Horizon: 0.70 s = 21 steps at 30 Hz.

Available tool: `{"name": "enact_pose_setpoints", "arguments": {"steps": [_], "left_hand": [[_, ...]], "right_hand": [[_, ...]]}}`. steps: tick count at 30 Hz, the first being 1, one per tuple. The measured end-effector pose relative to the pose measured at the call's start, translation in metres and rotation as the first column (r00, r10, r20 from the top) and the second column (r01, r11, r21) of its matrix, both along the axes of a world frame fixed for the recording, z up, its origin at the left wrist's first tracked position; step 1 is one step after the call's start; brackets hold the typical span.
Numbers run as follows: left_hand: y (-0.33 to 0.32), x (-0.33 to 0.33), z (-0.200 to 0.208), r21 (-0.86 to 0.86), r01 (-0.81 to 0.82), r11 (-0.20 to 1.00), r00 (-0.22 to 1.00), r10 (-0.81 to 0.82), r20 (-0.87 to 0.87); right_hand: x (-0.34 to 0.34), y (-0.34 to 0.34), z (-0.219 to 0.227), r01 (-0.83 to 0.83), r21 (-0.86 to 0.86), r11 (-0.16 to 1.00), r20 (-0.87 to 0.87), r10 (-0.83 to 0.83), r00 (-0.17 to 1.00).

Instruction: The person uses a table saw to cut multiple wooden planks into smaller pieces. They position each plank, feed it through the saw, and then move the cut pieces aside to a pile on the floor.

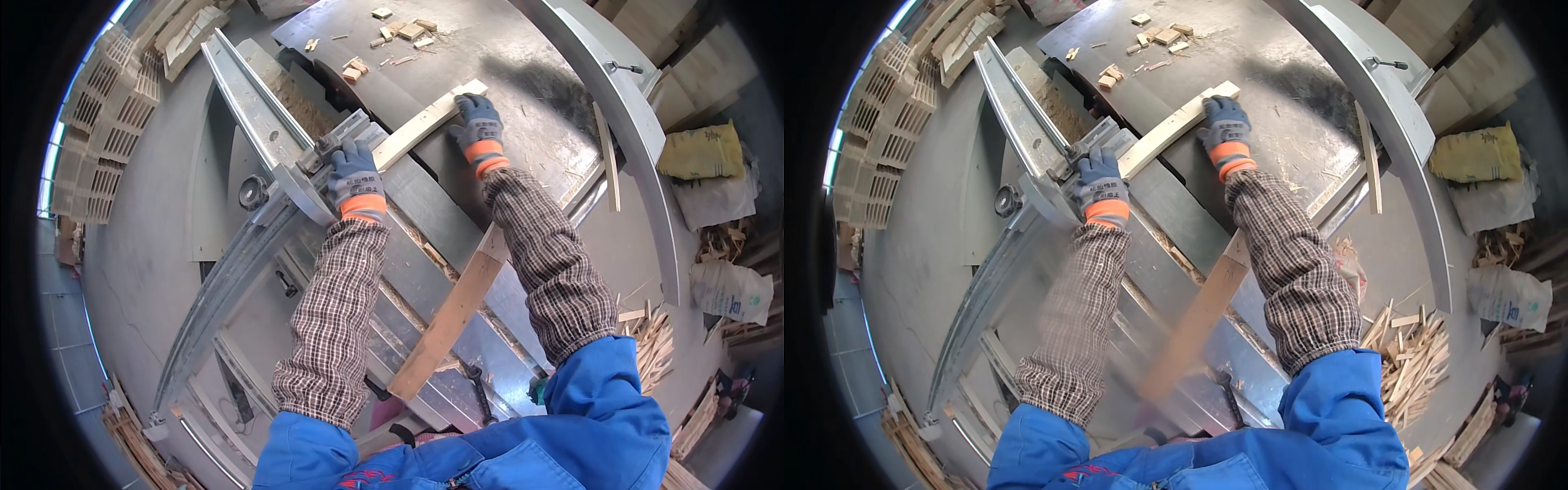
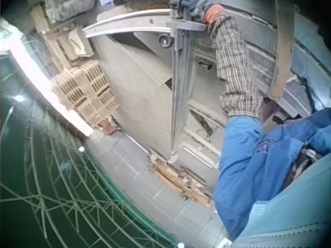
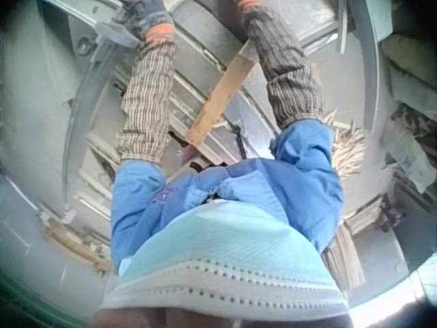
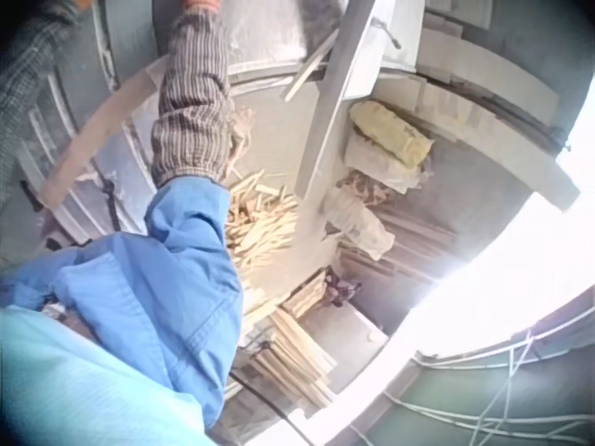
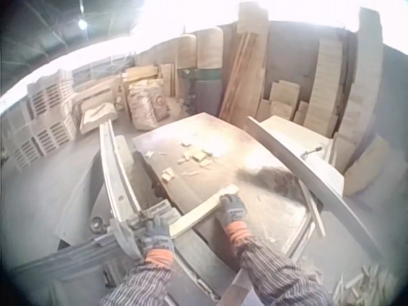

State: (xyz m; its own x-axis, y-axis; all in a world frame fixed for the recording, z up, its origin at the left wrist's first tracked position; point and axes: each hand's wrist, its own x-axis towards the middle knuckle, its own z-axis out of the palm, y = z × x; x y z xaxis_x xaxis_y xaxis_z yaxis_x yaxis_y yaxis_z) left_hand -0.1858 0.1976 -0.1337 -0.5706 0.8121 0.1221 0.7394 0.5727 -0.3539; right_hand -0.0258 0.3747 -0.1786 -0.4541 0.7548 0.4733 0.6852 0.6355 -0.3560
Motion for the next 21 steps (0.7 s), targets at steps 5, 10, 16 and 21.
{"name": "enact_pose_setpoints", "arguments": {"steps": [5,10,16,21], "left_hand": [[0.01,-0.016,-0.025,0.092,-0.079,0.993,0.997,0.078,0.014],[0.029,0.001,0.0,0.004,-0.234,0.972,0.884,0.211,0.417],[0.011,-0.008,-0.004,0.09,-0.113,0.989,0.895,0.062,0.442],[0.013,-0.011,-0.004,0.12,-0.105,0.987,0.88,0.036,0.474]], "right_hand": [[-0.005,0.013,0.01,0.024,-0.113,0.993,0.143,-0.008,0.99],[-0.011,0.021,0.025,-0.023,-0.065,0.998,0.375,0.046,0.926],[-0.025,0.022,0.06,-0.025,-0.174,0.984,0.614,0.128,0.779],[-0.029,0.023,0.064,-0.016,-0.167,0.986,0.639,0.121,0.76]]}}
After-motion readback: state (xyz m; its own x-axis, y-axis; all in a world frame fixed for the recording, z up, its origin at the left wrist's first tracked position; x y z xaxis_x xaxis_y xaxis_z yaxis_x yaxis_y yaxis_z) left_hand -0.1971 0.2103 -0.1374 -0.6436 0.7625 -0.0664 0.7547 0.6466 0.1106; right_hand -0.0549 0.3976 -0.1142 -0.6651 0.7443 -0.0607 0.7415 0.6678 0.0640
